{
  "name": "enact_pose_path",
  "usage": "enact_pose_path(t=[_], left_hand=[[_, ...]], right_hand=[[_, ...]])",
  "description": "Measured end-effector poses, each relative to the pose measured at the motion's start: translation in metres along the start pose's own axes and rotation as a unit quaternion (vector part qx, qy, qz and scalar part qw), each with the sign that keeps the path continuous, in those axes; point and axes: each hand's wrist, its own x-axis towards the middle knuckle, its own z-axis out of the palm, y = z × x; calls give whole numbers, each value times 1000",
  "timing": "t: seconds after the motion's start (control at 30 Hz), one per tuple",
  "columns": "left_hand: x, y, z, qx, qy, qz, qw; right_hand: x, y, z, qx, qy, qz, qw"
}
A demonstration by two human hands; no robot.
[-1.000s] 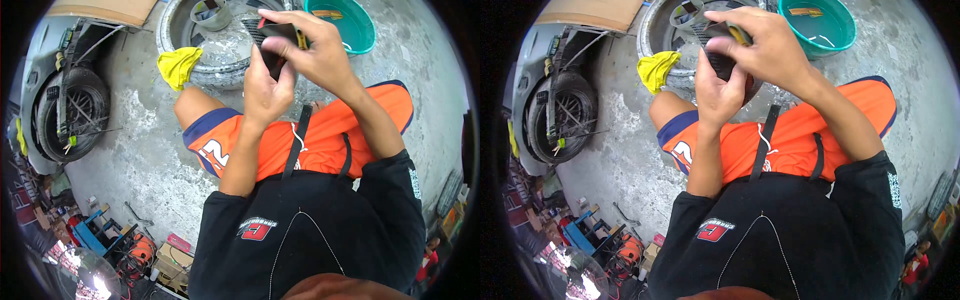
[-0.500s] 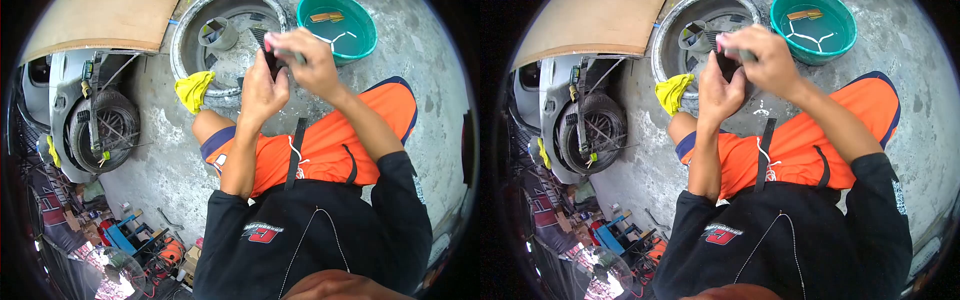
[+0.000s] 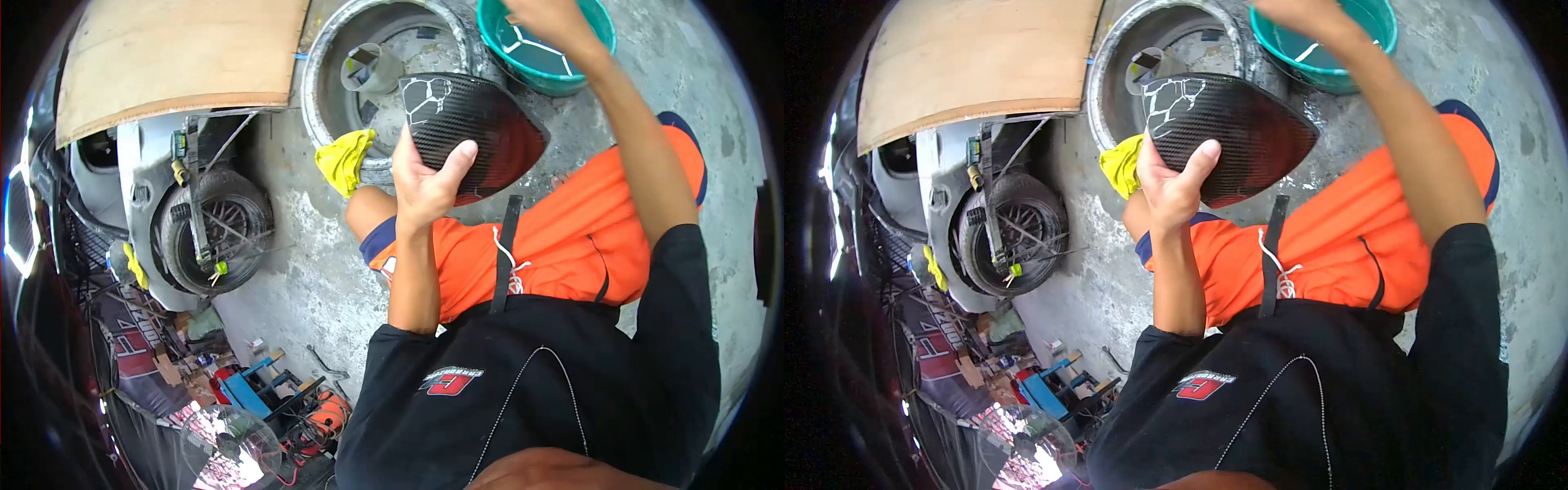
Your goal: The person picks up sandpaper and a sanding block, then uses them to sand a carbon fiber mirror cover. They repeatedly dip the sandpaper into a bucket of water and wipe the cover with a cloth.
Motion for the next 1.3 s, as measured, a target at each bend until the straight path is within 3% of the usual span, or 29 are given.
enact_pose_path(t=[0.07, 0.1, 0.13, 0.17, 0.37, 0.47, 0.6, 0.67, 0.7, 0.73, 0.8, 0.87, 0.93, 1.07, 1.13, 1.17, 1.27, 1.3], left_hand=[[3, 2, -13, -53, 10, -8, 998], [7, 1, -22, -70, 15, -24, 997], [13, 0, -31, -88, 22, -41, 995], [21, -3, -41, -122, 21, -57, 991], [47, -29, -80, -146, 71, -110, 981], [42, -29, -85, -163, 91, -135, 973], [40, -24, -100, -168, 113, -164, 966], [39, -21, -107, -169, 89, -171, 967], [38, -22, -110, -159, 89, -162, 970], [36, -24, -112, -159, 97, -153, 971], [32, -26, -113, -199, 105, -139, 964], [33, -33, -114, -205, 99, -119, 966], [34, -29, -107, -214, 139, -118, 960], [39, -14, -81, -199, 105, -62, 972], [44, -10, -68, -174, 111, -39, 978], [45, -11, -61, -159, 121, -14, 980], [38, -21, -46, -137, 146, 18, 980], [33, -28, -47, -98, 147, 23, 984]], right_hand=[[22, 18, -18, -46, -79, 130, 987], [33, 48, -23, -44, -75, 123, 989], [40, 93, -22, -211, -138, 65, 965], [40, 127, -22, -373, -195, 7, 907], [5, 211, -31, -459, -355, 164, 798], [7, 240, -34, -443, -452, 195, 749], [18, 215, -20, -458, -483, 178, 725], [29, 207, -17, -435, -404, 106, 797], [40, 195, -14, -459, -388, 39, 798], [52, 175, -8, -461, -388, 27, 798], [62, 125, 9, -370, -253, -7, 894], [48, 88, 29, -206, -157, -120, 958], [21, 38, 54, -76, -154, -129, 977], [-31, -16, 90, 39, -156, -143, 977], [-32, -25, 104, 27, -85, -135, 987], [-31, -28, 109, 5, -63, -76, 995], [-56, -26, 121, -44, 7, -78, 996], [-78, -20, 124, -9, 11, -128, 992]])
